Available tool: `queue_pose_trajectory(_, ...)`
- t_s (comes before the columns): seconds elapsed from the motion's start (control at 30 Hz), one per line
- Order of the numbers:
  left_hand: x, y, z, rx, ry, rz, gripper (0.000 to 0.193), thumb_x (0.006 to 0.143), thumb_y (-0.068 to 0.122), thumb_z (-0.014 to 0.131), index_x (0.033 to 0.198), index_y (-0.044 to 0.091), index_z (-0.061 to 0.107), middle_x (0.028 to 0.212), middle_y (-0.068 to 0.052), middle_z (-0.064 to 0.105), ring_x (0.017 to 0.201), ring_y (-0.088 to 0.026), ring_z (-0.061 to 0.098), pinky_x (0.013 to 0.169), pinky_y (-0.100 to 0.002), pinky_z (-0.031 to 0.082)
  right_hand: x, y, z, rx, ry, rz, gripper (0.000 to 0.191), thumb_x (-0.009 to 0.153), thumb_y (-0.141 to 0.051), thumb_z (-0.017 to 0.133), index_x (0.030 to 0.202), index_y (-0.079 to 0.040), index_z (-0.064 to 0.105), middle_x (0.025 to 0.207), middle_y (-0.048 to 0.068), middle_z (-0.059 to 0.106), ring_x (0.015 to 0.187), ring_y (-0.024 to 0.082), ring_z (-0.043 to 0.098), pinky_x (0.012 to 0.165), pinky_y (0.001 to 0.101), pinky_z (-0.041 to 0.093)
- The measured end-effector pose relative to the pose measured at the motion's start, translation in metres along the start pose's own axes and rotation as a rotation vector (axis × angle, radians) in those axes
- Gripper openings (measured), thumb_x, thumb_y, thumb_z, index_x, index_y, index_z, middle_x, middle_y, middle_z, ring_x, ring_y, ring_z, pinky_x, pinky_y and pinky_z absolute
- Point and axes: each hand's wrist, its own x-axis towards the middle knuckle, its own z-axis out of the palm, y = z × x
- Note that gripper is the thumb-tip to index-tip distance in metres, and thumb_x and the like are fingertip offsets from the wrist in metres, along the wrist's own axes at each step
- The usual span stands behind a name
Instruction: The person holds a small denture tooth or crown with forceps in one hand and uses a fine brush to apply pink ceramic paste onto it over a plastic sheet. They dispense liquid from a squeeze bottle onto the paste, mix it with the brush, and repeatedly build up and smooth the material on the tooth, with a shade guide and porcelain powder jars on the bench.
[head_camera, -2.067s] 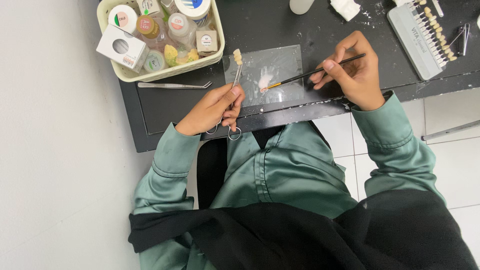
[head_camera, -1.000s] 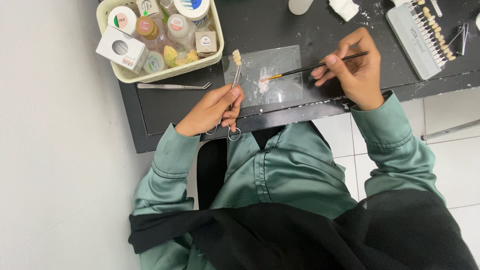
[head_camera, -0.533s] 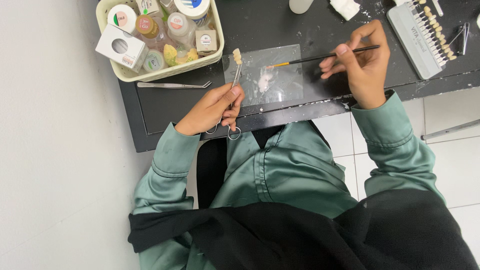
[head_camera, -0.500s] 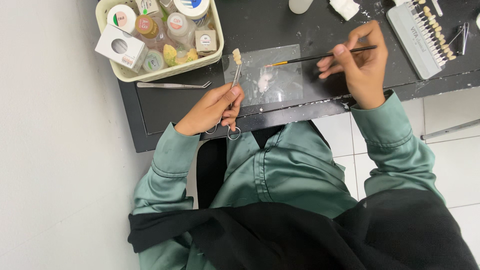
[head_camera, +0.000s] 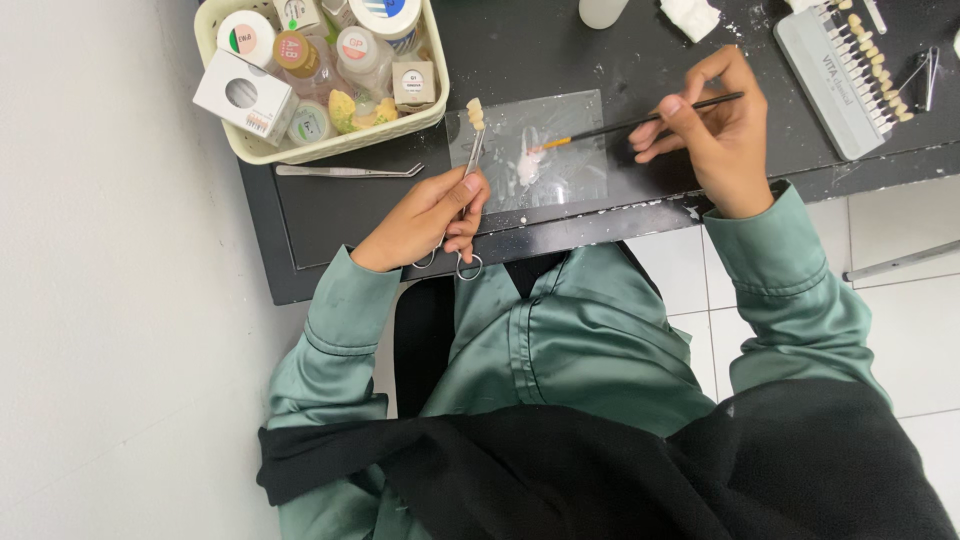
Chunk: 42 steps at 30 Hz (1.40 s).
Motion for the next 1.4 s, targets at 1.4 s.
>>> queue_pose_trajectory(1.4, -0.006, 0.015, 0.006, 0.032, -0.189, -0.087, 0.047, 0.113, 0.036, 0.031, 0.108, -0.001, 0.058, 0.064, 0.001, 0.046, 0.055, -0.007, 0.05, 0.067, -0.031, 0.062, -0.002, 0.001, -0.003, 0.044, -0.029, -0.017, 0.024, 0.116, -0.002, 0.061, 0.107, -0.006, 0.039, 0.101, 0.015, 0.063, 0.091, 0.023, 0.073, 0.072, 0.0376, 0.068)
